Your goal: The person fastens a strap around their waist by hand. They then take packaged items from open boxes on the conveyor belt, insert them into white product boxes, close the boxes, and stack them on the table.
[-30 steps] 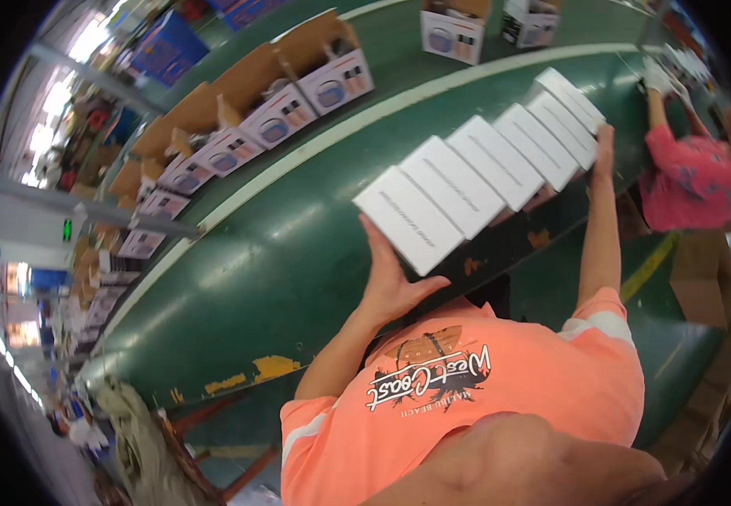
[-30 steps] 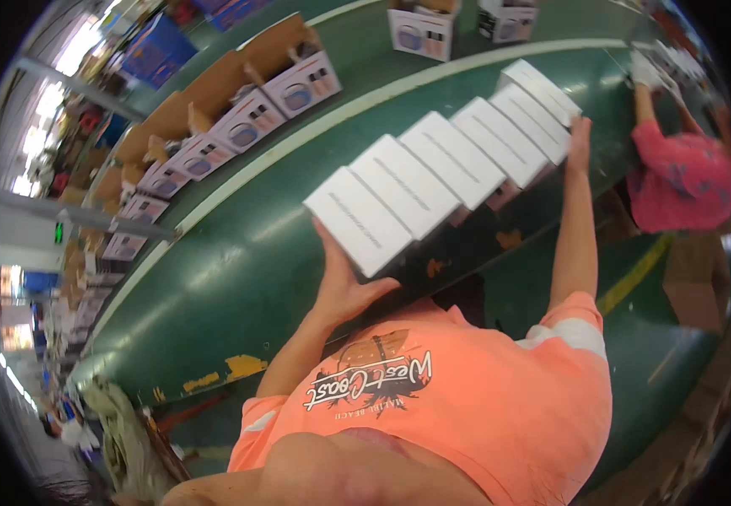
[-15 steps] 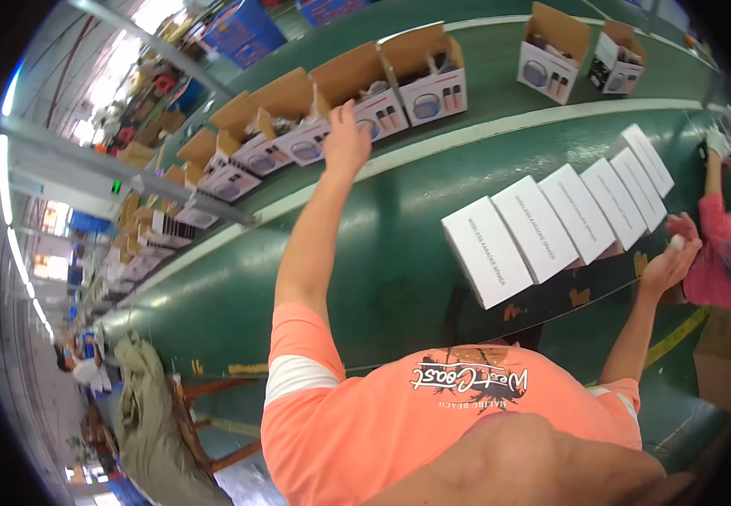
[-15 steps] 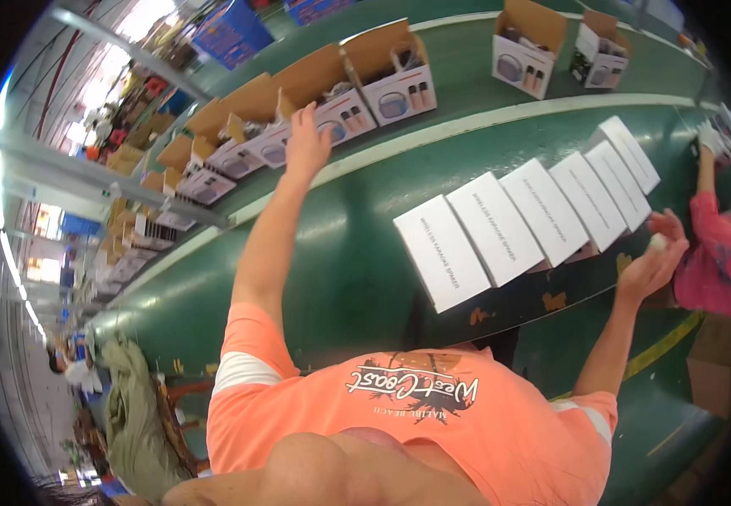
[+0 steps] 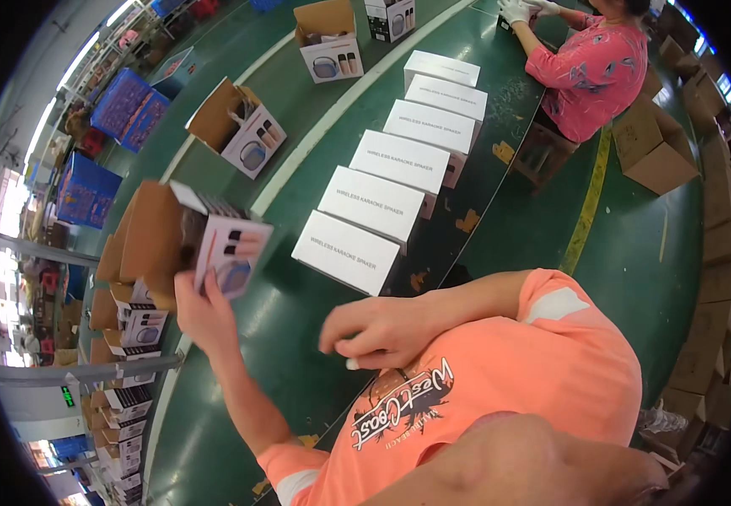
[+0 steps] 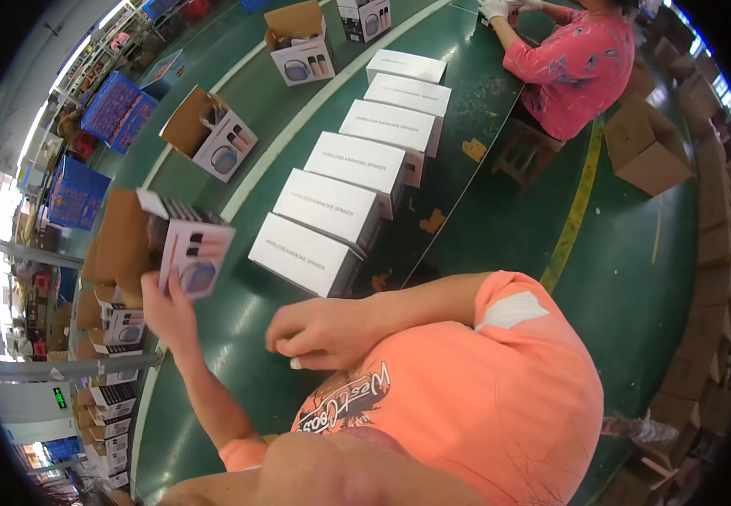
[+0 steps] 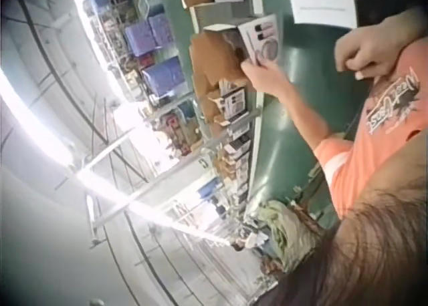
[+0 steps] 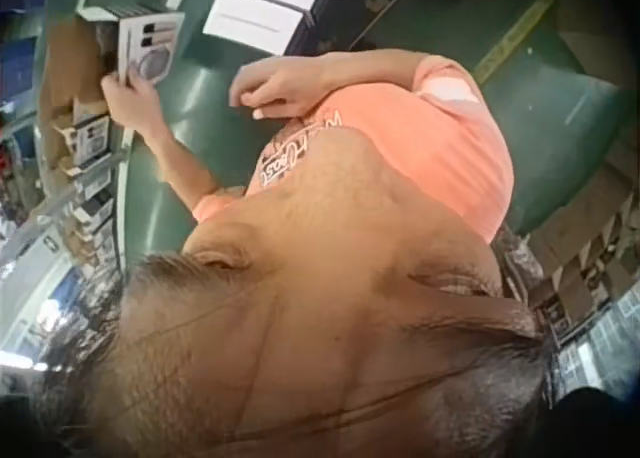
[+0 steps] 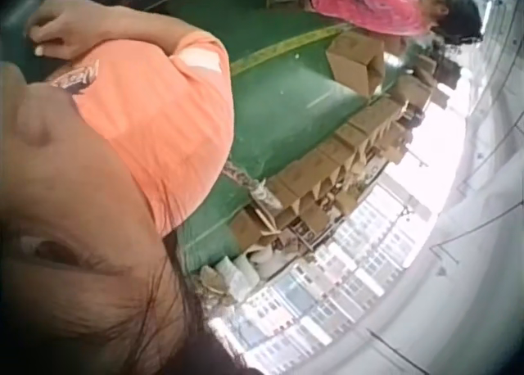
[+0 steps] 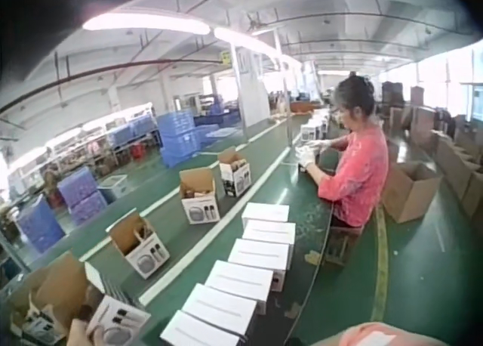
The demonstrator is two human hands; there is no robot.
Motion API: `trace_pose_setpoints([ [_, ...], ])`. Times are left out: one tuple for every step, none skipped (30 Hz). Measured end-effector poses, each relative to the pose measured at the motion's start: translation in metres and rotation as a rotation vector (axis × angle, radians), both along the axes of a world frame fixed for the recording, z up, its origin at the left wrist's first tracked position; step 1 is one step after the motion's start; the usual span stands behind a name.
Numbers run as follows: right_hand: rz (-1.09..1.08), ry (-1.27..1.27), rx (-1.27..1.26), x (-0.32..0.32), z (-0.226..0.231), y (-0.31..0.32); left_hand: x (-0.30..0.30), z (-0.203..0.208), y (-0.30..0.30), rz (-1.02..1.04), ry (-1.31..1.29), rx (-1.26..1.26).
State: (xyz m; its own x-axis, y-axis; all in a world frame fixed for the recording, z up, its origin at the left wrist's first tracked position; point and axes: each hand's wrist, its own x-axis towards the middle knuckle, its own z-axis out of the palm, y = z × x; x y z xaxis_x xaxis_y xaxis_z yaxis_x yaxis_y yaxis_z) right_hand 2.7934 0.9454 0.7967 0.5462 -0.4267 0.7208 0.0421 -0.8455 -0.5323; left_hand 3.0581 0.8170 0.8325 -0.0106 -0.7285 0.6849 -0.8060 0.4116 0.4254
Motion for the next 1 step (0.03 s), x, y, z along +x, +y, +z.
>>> trace_pose_setpoints([
  [-0.042,0.030,-0.048,0.0111,-0.0021,0.0005,0.0085,-0.0034,0.0100,0.021,0.002,0.017],
])
